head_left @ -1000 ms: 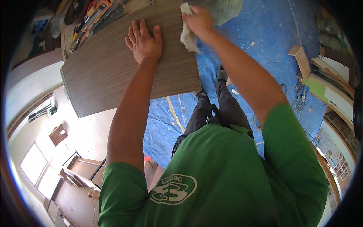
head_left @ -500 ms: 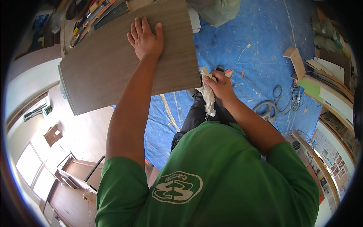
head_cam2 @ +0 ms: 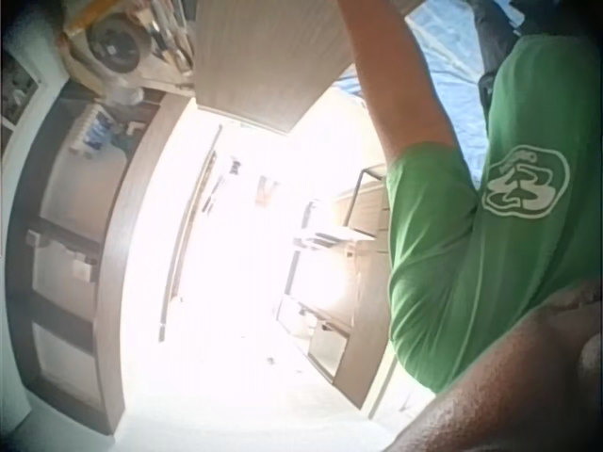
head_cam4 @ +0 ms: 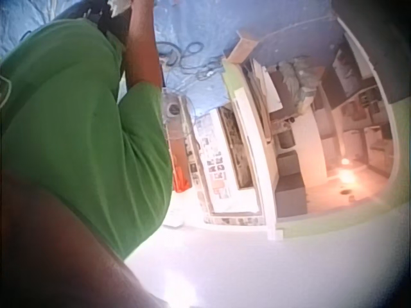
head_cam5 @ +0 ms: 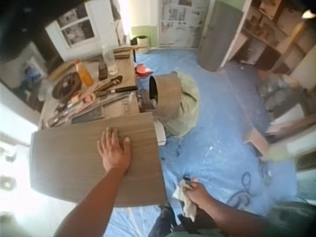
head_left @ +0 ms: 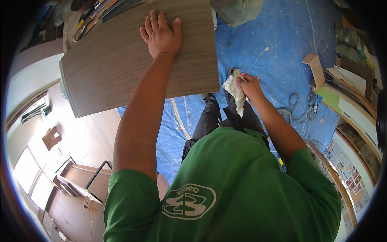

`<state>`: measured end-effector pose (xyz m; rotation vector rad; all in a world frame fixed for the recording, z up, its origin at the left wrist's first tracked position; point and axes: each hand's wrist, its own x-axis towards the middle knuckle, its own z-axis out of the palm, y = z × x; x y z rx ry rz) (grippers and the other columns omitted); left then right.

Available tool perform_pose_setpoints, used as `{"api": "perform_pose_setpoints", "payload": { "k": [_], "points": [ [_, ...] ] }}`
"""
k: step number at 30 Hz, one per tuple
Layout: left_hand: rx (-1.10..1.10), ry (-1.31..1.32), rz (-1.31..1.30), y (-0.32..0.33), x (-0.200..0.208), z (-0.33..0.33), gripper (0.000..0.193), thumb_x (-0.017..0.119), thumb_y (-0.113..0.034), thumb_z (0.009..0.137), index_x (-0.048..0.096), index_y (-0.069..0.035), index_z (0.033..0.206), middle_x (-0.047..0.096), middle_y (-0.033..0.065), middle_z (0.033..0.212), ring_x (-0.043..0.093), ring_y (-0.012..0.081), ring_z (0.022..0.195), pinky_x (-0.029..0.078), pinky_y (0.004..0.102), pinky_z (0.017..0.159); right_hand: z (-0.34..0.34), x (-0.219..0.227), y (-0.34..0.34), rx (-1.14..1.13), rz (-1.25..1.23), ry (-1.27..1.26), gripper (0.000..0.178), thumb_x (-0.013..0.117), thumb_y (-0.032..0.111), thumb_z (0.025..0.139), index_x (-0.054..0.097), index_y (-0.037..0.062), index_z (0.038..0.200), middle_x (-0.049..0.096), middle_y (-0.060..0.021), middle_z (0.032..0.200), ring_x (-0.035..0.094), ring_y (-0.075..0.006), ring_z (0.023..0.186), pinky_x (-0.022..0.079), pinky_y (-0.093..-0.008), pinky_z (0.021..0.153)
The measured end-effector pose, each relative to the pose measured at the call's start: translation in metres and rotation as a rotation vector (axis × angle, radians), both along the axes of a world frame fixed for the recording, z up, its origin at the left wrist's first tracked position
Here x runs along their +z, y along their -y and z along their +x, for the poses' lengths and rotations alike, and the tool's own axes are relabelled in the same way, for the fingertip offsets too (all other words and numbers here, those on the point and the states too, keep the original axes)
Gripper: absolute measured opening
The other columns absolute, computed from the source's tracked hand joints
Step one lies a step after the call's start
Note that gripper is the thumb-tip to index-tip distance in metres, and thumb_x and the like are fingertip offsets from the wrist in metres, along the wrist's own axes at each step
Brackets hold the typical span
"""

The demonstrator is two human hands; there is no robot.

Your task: The person wipes a wooden cabinet door with a cloth, then uses a small brush to apply a substance along the edges and corners. The person continues to wipe and brush the door surface before moving away from the workbench.

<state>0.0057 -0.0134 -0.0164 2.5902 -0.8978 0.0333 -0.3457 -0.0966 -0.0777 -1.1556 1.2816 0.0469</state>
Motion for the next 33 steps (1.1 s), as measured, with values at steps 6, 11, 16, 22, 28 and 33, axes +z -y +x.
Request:
{"api": "perform_pose_setpoints", "payload": {
  "k": [6,11,16,22,28,33],
  "points": [
    [0.015,0.035,-0.017,-0.004,-0.008,0.003,0.068,0.046,-0.059,0.101,0.045,-0.014,0.153,0.033,0.0108,0.165,0.023,0.0287,0.155,0.010,0.0507,0.128,0.033,0.062,0.004,-0.160,0.160,0.291,0.040,0.070,0.021,0.099,0.062,-0.0040,0.129,0.070,-0.0094,0.107,0.068,-0.0146,0.091,0.056,-0.0316,0.081],
    [0.012,0.046,-0.003,-0.002,-0.009,0.004,0.069,0.046,-0.059,0.101,0.044,-0.014,0.153,0.032,0.0107,0.165,0.022,0.0287,0.155,0.011,0.0505,0.128,0.081,0.085,-0.020,0.071,-0.094,0.388,0.037,0.075,0.015,0.094,0.059,-0.0005,0.123,0.067,-0.0069,0.107,0.065,-0.0140,0.097,0.054,-0.0292,0.085],
    [0.011,0.056,0.003,-0.002,-0.010,0.003,0.070,0.046,-0.060,0.101,0.044,-0.014,0.153,0.032,0.0105,0.165,0.022,0.0281,0.156,0.011,0.0494,0.128,0.054,0.057,-0.059,0.149,-0.116,0.204,0.026,0.081,0.014,0.087,0.061,0.0032,0.100,0.065,-0.0029,0.088,0.062,-0.0101,0.079,0.050,-0.0295,0.069],
    [0.016,0.040,-0.002,-0.003,-0.006,0.002,0.071,0.046,-0.061,0.100,0.043,-0.014,0.153,0.032,0.0106,0.165,0.021,0.0277,0.156,0.011,0.0493,0.128,0.068,0.077,-0.043,0.414,-0.260,0.044,0.026,0.082,0.014,0.084,0.059,0.0024,0.089,0.060,-0.0051,0.075,0.057,-0.0118,0.070,0.047,-0.0313,0.063],
    [0.011,0.043,-0.008,-0.004,-0.004,0.000,0.072,0.046,-0.061,0.100,0.044,-0.013,0.153,0.033,0.0103,0.165,0.022,0.0277,0.156,0.011,0.0493,0.128,0.088,0.083,-0.042,0.324,-0.708,0.221,0.020,0.079,0.009,0.082,0.064,0.0043,0.094,0.064,-0.0077,0.083,0.063,-0.0196,0.073,0.050,-0.0350,0.066],
    [0.021,0.039,-0.009,-0.003,-0.003,0.000,0.071,0.049,-0.059,0.099,0.044,-0.012,0.153,0.034,0.0125,0.164,0.024,0.0291,0.155,0.013,0.0493,0.127,0.089,0.090,-0.046,0.780,-1.047,0.370,0.023,0.072,0.004,0.076,0.068,0.0087,0.098,0.065,-0.0100,0.093,0.066,-0.0319,0.089,0.054,-0.0418,0.075]
  ]
}}
